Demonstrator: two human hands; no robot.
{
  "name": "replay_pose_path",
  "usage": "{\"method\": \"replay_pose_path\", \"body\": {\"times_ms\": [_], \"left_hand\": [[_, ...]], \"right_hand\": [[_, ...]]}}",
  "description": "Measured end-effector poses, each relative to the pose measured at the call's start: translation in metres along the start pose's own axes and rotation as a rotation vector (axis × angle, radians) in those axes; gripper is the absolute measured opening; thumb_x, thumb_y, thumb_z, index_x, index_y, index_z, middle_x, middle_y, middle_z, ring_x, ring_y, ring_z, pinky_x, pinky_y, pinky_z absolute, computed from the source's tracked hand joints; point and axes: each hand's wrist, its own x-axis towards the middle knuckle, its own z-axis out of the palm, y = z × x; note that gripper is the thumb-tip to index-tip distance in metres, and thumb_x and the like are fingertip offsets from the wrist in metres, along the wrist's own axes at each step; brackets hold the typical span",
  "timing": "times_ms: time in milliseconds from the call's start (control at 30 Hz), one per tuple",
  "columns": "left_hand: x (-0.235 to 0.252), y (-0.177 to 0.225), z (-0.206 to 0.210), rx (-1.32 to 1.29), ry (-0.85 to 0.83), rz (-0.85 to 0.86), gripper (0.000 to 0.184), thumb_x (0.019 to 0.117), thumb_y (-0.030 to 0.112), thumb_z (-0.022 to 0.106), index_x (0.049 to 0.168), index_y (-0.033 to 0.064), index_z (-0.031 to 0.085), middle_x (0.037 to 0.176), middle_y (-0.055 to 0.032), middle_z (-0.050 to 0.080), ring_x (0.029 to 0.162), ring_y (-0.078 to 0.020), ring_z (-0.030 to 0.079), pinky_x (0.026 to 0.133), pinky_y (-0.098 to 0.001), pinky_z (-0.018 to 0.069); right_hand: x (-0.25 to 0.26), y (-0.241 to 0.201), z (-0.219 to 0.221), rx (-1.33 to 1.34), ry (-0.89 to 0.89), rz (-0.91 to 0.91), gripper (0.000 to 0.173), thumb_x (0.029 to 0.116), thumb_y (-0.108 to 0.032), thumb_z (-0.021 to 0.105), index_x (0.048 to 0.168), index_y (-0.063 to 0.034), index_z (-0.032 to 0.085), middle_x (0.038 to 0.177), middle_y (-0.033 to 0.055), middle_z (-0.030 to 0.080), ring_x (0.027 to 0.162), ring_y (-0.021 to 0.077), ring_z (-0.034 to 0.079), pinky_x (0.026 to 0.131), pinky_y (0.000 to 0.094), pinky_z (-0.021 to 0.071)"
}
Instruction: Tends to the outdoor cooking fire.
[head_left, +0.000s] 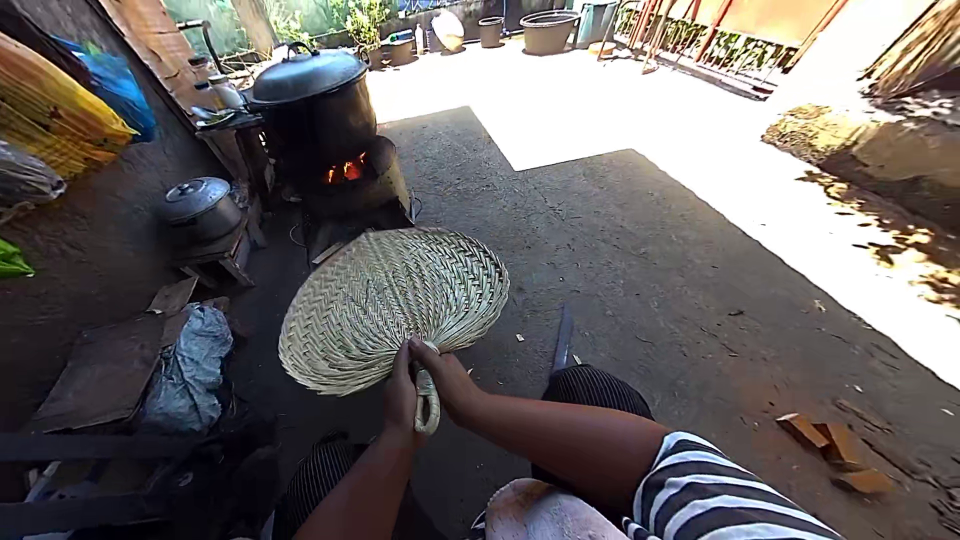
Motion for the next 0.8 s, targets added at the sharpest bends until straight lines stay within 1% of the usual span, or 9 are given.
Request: {"method": "replay_pose_path", "body": {"times_ms": [100, 200, 300, 333, 533, 600, 700, 767, 800], "left_hand": [[0.002, 0.004, -0.004, 0.046, -0.038, 0.097, 0.043, 0.1129, 0.03, 0.028, 0.108, 0.0046, 0.062, 0.084, -0.0036, 0.068, 0.078, -0.0082, 0.067, 0.073, -0.0258, 0.0576], [0.017, 0.001, -0.011, 0.039, -0.048, 0.023, 0.044, 0.1126, 0.033, 0.027, 0.106, 0.0063, 0.06, 0.082, -0.0049, 0.065, 0.073, -0.0118, 0.065, 0.067, -0.0291, 0.0559], [0.023, -0.006, -0.014, 0.052, 0.008, -0.078, 0.043, 0.1118, 0.037, 0.028, 0.098, 0.0089, 0.059, 0.075, -0.0041, 0.062, 0.063, -0.0126, 0.061, 0.055, -0.0287, 0.0514], [0.023, -0.008, -0.014, 0.066, 0.02, -0.09, 0.044, 0.1118, 0.038, 0.028, 0.099, 0.0091, 0.059, 0.076, -0.0043, 0.062, 0.063, -0.0129, 0.06, 0.055, -0.0293, 0.0504], [0.015, -0.015, -0.015, 0.096, -0.006, 0.04, 0.048, 0.112, 0.04, 0.029, 0.108, 0.0056, 0.062, 0.085, -0.0068, 0.065, 0.075, -0.0138, 0.065, 0.068, -0.0332, 0.0552], [0.012, -0.018, -0.016, 0.117, -0.039, 0.068, 0.048, 0.1125, 0.038, 0.029, 0.106, 0.004, 0.063, 0.083, -0.0064, 0.066, 0.074, -0.0128, 0.066, 0.069, -0.0319, 0.0562], [0.009, -0.019, -0.016, 0.085, -0.061, 0.117, 0.046, 0.113, 0.034, 0.028, 0.11, 0.0024, 0.062, 0.086, -0.0062, 0.067, 0.079, -0.0109, 0.067, 0.074, -0.0295, 0.0572], [0.011, -0.022, -0.017, 0.069, -0.056, 0.129, 0.046, 0.1133, 0.033, 0.026, 0.11, 0.0031, 0.062, 0.084, -0.0062, 0.067, 0.076, -0.0114, 0.067, 0.07, -0.0297, 0.0575], [0.013, -0.023, -0.018, 0.08, -0.041, 0.112, 0.048, 0.1133, 0.034, 0.025, 0.108, 0.0036, 0.062, 0.082, -0.0065, 0.067, 0.073, -0.0125, 0.067, 0.066, -0.0307, 0.0571]], "right_hand": [[0.004, -0.003, 0.0, -0.028, -0.053, -0.16, 0.033, 0.109, -0.023, 0.047, 0.116, 0.004, 0.064, 0.096, 0.0062, 0.071, 0.091, 0.0053, 0.068, 0.088, 0.0269, 0.0564], [0.017, 0.007, 0.001, -0.037, -0.04, -0.082, 0.035, 0.1095, -0.027, 0.048, 0.118, 0.0036, 0.063, 0.096, 0.009, 0.069, 0.089, 0.0092, 0.067, 0.086, 0.0298, 0.0559], [0.025, 0.024, 0.002, -0.032, 0.018, 0.047, 0.04, 0.1096, -0.034, 0.047, 0.113, 0.002, 0.065, 0.093, 0.0099, 0.069, 0.085, 0.0133, 0.066, 0.082, 0.0337, 0.0552], [0.024, 0.025, 0.002, -0.032, 0.034, 0.063, 0.041, 0.1099, -0.034, 0.047, 0.112, 0.0023, 0.065, 0.093, 0.0102, 0.069, 0.086, 0.0136, 0.067, 0.083, 0.0342, 0.0551], [0.016, 0.022, -0.008, -0.18, -0.045, -0.102, 0.042, 0.1109, -0.032, 0.044, 0.118, 0.004, 0.066, 0.101, 0.0122, 0.071, 0.094, 0.0117, 0.068, 0.091, 0.034, 0.0543], [0.012, 0.025, -0.015, -0.268, -0.049, -0.169, 0.044, 0.1102, -0.033, 0.045, 0.12, 0.0038, 0.067, 0.105, 0.0138, 0.072, 0.099, 0.013, 0.068, 0.095, 0.0359, 0.0539], [0.011, 0.021, -0.018, -0.315, -0.074, -0.209, 0.046, 0.1085, -0.035, 0.048, 0.124, 0.0044, 0.065, 0.112, 0.0154, 0.071, 0.106, 0.0136, 0.067, 0.1, 0.0365, 0.0516], [0.012, 0.019, -0.017, -0.282, -0.1, -0.144, 0.048, 0.1078, -0.036, 0.049, 0.127, 0.0056, 0.062, 0.113, 0.0165, 0.07, 0.106, 0.0145, 0.067, 0.099, 0.0365, 0.0521], [0.012, 0.018, -0.016, -0.244, -0.107, -0.078, 0.048, 0.108, -0.037, 0.05, 0.128, 0.0048, 0.061, 0.111, 0.0156, 0.069, 0.101, 0.0145, 0.067, 0.094, 0.0357, 0.0538]]}}
